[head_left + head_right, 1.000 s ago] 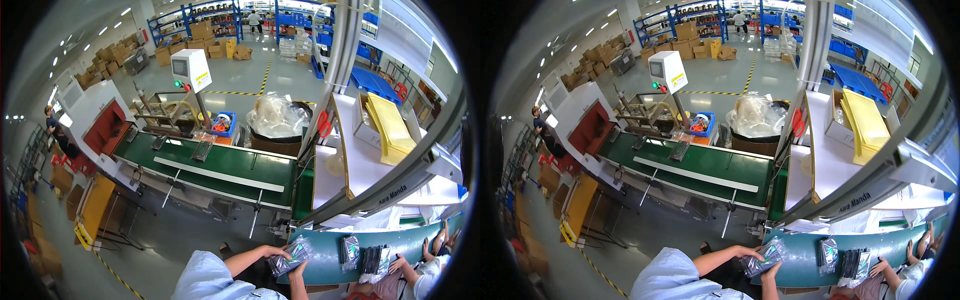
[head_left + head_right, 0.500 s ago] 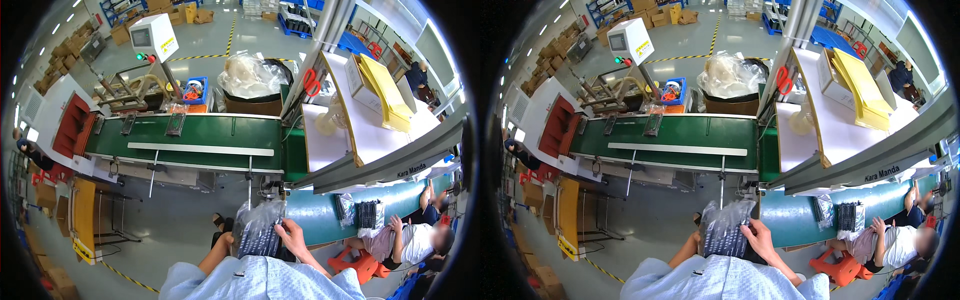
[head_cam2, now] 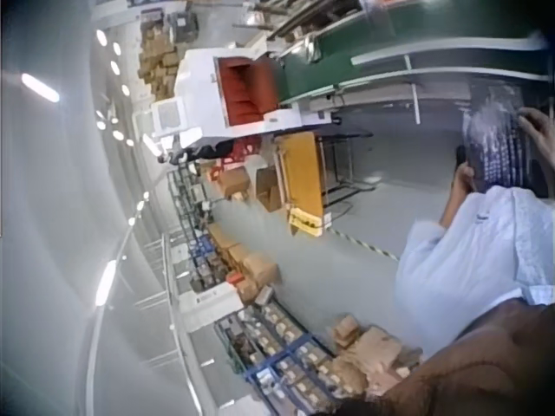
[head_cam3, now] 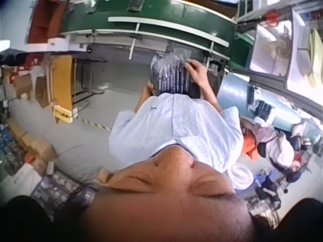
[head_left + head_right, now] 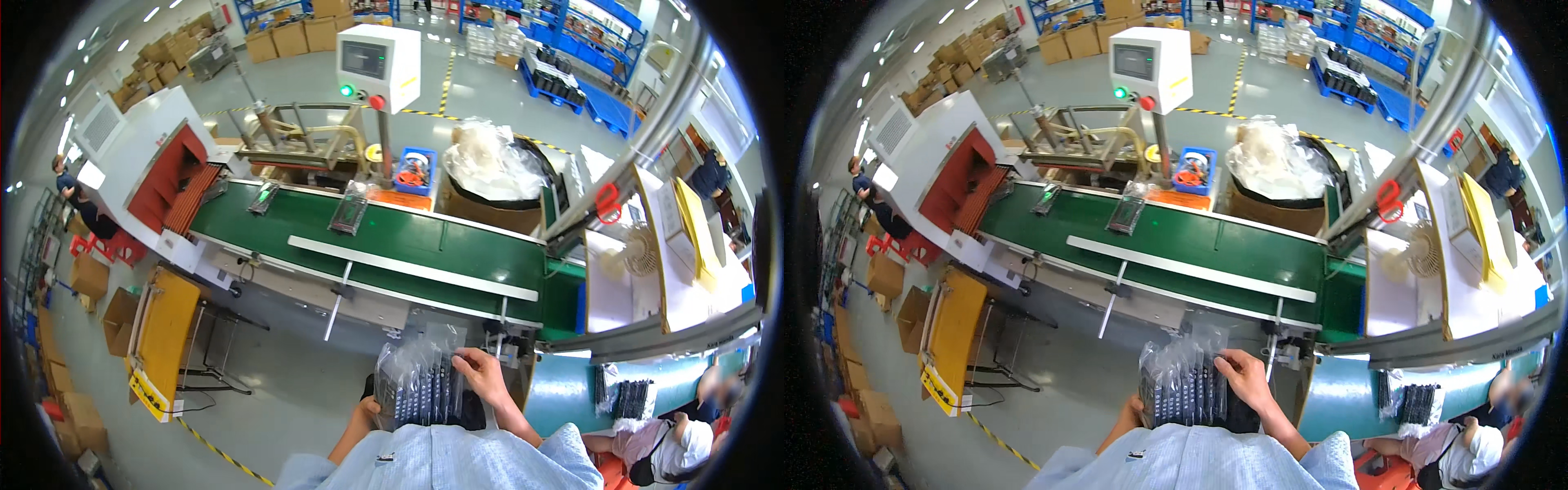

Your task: The person places small, individually wrapped electronic components onto a moving conveyor belt in a factory setting. The person repeatedly picks up items from a stack and positions them on the belt, which transports them to a downstream workstation where other workers are visible.

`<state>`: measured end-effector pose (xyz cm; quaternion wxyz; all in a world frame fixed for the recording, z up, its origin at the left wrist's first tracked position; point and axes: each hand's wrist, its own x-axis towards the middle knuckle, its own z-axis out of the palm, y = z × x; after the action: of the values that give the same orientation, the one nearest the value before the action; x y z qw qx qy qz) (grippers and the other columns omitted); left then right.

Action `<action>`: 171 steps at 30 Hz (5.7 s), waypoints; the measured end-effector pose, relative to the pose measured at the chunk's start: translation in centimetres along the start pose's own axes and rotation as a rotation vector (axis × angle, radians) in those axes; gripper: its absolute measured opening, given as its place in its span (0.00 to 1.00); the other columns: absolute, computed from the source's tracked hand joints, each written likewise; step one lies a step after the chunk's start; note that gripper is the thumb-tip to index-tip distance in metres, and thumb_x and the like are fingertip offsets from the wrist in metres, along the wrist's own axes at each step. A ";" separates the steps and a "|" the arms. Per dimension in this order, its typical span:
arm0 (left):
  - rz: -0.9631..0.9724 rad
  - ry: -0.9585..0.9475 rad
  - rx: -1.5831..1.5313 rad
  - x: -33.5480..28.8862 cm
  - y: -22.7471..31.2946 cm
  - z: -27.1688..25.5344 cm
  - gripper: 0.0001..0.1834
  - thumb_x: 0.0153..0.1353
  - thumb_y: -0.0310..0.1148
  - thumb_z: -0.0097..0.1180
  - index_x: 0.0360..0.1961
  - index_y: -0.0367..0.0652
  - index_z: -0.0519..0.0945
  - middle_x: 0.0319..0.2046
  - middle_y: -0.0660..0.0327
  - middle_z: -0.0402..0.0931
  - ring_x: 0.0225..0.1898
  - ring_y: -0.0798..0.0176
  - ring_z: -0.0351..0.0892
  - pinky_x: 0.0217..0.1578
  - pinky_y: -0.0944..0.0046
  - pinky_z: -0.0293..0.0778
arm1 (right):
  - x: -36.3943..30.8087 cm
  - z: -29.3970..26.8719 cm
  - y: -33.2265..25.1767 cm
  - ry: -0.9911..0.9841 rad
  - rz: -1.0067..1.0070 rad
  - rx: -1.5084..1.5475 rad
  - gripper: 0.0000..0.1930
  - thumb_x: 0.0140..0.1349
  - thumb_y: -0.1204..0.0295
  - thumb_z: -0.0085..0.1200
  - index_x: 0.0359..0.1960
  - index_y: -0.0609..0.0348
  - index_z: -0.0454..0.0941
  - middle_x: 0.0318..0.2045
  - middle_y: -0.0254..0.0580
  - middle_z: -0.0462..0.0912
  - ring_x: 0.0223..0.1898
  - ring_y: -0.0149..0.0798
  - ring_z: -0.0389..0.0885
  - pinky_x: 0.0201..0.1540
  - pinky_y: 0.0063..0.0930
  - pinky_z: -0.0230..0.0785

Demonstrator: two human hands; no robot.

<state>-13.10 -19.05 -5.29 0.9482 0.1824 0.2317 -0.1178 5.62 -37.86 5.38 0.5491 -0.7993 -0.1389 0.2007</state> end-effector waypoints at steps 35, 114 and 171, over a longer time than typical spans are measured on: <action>0.532 0.244 -0.270 7.9 18.5 -1.2 0.42 0.42 0.47 0.59 0.58 0.43 0.57 0.50 0.54 0.66 0.49 0.54 0.69 0.48 0.54 0.69 | 46.0 19.4 8.0 0.468 0.097 -0.283 0.13 0.58 0.65 0.46 0.28 0.63 0.76 0.30 0.55 0.73 0.32 0.56 0.73 0.37 0.46 0.64; 0.474 0.059 -0.185 10.8 27.4 -2.1 0.32 0.38 0.35 0.55 0.48 0.33 0.69 0.41 0.48 0.75 0.40 0.49 0.77 0.42 0.50 0.75 | 34.4 14.2 -4.0 -0.415 0.117 0.319 0.19 0.57 0.59 0.52 0.34 0.68 0.74 0.26 0.42 0.77 0.28 0.27 0.72 0.31 0.22 0.65; 0.379 0.021 0.000 17.0 22.5 5.7 0.34 0.37 0.40 0.57 0.48 0.34 0.68 0.43 0.49 0.73 0.41 0.49 0.75 0.44 0.51 0.73 | 37.4 -7.8 17.5 0.861 0.249 -0.420 0.20 0.55 0.55 0.51 0.30 0.64 0.71 0.29 0.52 0.75 0.35 0.53 0.73 0.39 0.43 0.64</action>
<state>10.77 -3.32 -2.26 0.9509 0.2242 0.2031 0.0650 42.30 -33.94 -14.80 0.3553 -0.9137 0.1596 -0.1162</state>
